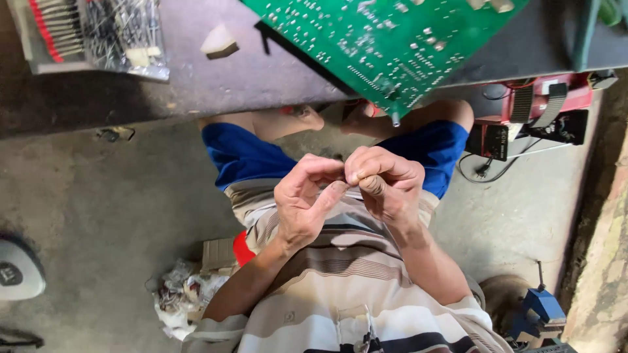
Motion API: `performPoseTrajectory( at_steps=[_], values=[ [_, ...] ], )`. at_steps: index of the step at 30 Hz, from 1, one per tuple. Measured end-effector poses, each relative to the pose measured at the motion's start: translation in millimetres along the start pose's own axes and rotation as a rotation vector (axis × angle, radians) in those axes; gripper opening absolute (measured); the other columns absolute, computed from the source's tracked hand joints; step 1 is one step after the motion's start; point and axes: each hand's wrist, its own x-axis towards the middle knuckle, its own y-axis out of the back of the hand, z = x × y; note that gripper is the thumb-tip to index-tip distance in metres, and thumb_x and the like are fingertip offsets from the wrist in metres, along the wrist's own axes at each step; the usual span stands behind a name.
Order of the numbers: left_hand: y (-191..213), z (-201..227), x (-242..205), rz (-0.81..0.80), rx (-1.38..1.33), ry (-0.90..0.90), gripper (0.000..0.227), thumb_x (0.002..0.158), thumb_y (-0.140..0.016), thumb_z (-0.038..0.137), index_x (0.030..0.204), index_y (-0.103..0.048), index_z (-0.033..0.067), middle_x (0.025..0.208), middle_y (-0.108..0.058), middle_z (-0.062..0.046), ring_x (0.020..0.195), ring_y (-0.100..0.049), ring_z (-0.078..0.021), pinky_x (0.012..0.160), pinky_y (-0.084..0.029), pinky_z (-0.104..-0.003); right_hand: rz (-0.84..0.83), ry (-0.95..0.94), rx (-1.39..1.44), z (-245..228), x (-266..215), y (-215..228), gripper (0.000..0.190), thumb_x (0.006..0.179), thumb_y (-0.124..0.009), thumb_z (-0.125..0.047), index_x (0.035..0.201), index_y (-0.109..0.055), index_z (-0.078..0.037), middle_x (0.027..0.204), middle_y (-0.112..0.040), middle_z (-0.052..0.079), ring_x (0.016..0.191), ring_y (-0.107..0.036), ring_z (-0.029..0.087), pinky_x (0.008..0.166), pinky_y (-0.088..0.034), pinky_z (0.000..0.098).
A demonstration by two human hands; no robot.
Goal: The person uses pliers to trim components on a green circuit board held in their hands. They then handle a small plastic bag containing electronic parts, opening it and manipulating its contents while seated.
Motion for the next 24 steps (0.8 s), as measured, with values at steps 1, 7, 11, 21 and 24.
performPoseTrajectory(
  at_steps=[1,7,11,21,24],
  values=[
    [5.0,3.9,-0.8,0.02,-0.018,-0.044,0.026,0.093,-0.074,-0.001,0.117,-0.071,-0.0085,0.096,-0.068,-0.018,0.088,-0.072,-0.0188,0.081,-0.063,-0.033,0.003,-0.052,0.057,5.9,-2.3,-5.6,0.018,0.085,-0.075,0.002,0.076,-0.064,0.013,0.067,-0.06,0.024,0.06,-0.059,0.032,0.06,-0.053,0.0399],
    [27.6,10.6,-10.3,0.104,0.028,-0.12,0.025,0.092,-0.075,-0.001,0.115,-0.069,-0.0087,0.096,-0.064,-0.016,0.087,-0.069,-0.0167,0.081,-0.062,-0.032,-0.048,-0.204,0.155,32.3,-13.4,-19.6,0.018,0.089,-0.073,0.002,0.079,-0.063,0.014,0.066,-0.056,0.025,0.06,-0.057,0.031,0.059,-0.053,0.0388],
    [35.3,8.2,-14.1,0.141,0.054,-0.133,0.024,0.091,-0.077,-0.001,0.113,-0.07,-0.0082,0.095,-0.064,-0.015,0.086,-0.068,-0.015,0.08,-0.061,-0.03,-0.061,-0.264,0.205,49.3,-21.1,-17.1,0.02,0.092,-0.071,0.0,0.079,-0.062,0.013,0.066,-0.056,0.025,0.06,-0.057,0.03,0.058,-0.054,0.0368],
    [52.5,13.8,-14.9,0.124,0.165,-0.181,0.029,0.092,-0.077,0.004,0.118,-0.07,-0.006,0.097,-0.065,-0.015,0.086,-0.07,-0.0167,0.077,-0.061,-0.032,-0.059,-0.485,0.204,44.5,-25.0,-21.9,0.023,0.097,-0.067,-0.004,0.082,-0.066,0.013,0.07,-0.058,0.024,0.064,-0.059,0.025,0.061,-0.057,0.0342],
    [64.7,15.9,-13.0,0.008,0.333,-0.254,0.025,0.09,-0.077,0.004,0.114,-0.075,-0.0032,0.097,-0.07,-0.014,0.081,-0.074,-0.0218,0.073,-0.063,-0.032,-0.148,-0.563,0.121,34.4,-24.0,-21.7,0.02,0.093,-0.07,0.0,0.075,-0.068,0.009,0.07,-0.063,0.02,0.066,-0.061,0.019,0.06,-0.054,0.0303]
  ],
)
